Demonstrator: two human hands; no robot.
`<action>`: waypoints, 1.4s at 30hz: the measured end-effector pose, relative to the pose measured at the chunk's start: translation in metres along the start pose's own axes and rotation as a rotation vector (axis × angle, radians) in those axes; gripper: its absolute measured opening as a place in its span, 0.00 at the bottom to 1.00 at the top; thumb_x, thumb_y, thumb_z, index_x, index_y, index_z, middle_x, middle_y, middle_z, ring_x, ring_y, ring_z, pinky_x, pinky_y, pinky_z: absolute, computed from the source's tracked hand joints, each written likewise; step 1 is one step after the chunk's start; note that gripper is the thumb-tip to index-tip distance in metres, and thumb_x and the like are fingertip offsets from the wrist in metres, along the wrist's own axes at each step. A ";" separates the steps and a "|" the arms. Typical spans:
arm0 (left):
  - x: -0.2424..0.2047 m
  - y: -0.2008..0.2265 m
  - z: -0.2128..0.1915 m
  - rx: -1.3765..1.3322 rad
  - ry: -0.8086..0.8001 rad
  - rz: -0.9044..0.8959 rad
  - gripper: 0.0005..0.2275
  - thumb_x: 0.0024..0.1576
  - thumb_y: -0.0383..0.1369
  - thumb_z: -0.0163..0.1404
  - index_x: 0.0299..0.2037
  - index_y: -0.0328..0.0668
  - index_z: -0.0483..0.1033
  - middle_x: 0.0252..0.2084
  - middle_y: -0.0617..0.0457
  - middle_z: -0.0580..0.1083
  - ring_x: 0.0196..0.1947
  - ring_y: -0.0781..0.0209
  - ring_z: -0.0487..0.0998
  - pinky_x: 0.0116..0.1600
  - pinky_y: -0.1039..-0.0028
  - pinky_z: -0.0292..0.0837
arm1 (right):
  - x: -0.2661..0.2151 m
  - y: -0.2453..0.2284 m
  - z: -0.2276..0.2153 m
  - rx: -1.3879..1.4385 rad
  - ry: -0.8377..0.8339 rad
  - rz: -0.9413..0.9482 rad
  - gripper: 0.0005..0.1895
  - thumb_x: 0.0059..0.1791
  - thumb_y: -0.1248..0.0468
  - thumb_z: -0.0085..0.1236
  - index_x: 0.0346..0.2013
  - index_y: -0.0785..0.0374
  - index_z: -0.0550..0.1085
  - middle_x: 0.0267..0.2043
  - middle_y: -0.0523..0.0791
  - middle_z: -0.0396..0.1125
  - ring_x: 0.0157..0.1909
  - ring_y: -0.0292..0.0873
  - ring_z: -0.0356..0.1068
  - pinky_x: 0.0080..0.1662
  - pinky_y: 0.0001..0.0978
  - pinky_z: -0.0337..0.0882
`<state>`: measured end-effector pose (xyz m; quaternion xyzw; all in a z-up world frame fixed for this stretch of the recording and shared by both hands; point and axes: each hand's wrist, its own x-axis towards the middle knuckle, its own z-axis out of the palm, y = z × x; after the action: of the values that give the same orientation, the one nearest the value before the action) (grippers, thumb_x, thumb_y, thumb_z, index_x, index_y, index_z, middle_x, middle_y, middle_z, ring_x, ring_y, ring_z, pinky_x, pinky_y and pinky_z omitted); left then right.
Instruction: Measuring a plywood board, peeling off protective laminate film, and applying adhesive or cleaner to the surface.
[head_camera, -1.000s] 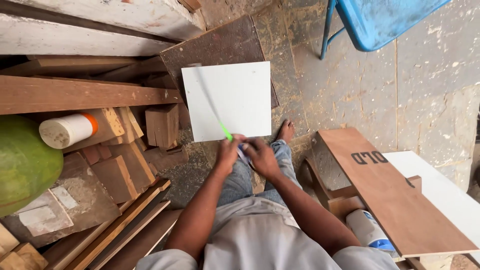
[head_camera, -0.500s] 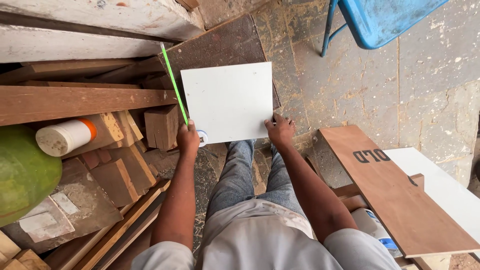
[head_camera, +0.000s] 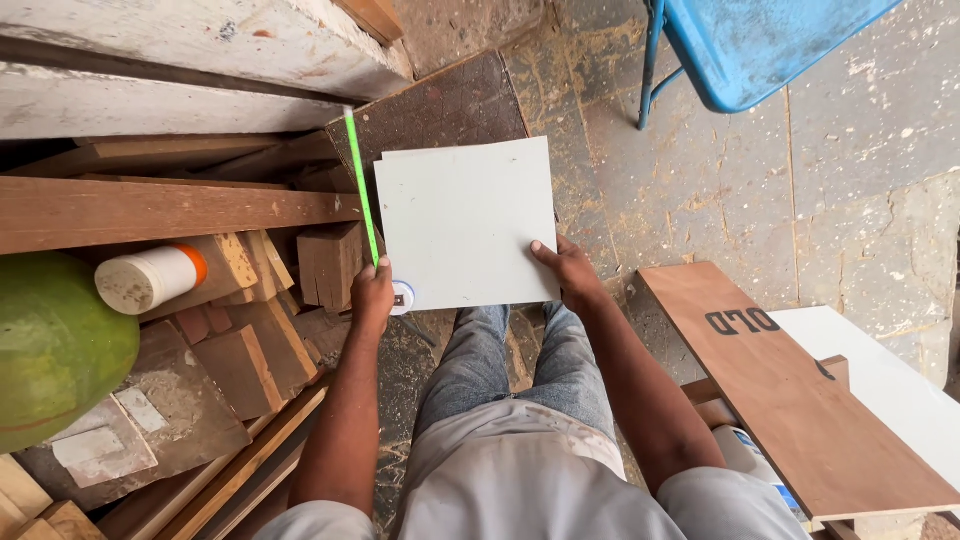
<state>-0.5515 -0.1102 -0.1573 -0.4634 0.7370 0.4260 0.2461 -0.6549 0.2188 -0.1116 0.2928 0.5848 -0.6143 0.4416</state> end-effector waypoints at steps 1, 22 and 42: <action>-0.012 0.015 -0.007 -0.002 0.002 0.002 0.22 0.66 0.46 0.42 0.53 0.33 0.77 0.39 0.43 0.78 0.39 0.52 0.80 0.45 0.61 0.73 | -0.003 0.004 -0.004 -0.001 -0.001 -0.003 0.29 0.49 0.54 0.57 0.61 0.66 0.68 0.43 0.59 0.74 0.40 0.54 0.76 0.41 0.52 0.77; -0.047 0.015 0.035 0.168 -0.080 0.335 0.15 0.62 0.46 0.49 0.38 0.41 0.79 0.30 0.46 0.78 0.33 0.45 0.79 0.41 0.56 0.72 | -0.004 0.115 -0.016 0.192 -0.014 0.282 0.39 0.49 0.53 0.61 0.70 0.62 0.56 0.62 0.58 0.64 0.62 0.60 0.67 0.59 0.58 0.73; -0.057 -0.064 0.013 0.208 -0.026 0.039 0.18 0.65 0.50 0.43 0.43 0.45 0.80 0.40 0.44 0.79 0.43 0.40 0.79 0.47 0.51 0.71 | -0.014 0.104 0.009 0.152 0.038 0.271 0.32 0.51 0.55 0.52 0.68 0.57 0.56 0.63 0.54 0.60 0.64 0.56 0.64 0.59 0.65 0.70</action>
<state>-0.4690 -0.0850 -0.1466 -0.4155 0.7829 0.3577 0.2941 -0.5555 0.2205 -0.1459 0.4130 0.5000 -0.5860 0.4859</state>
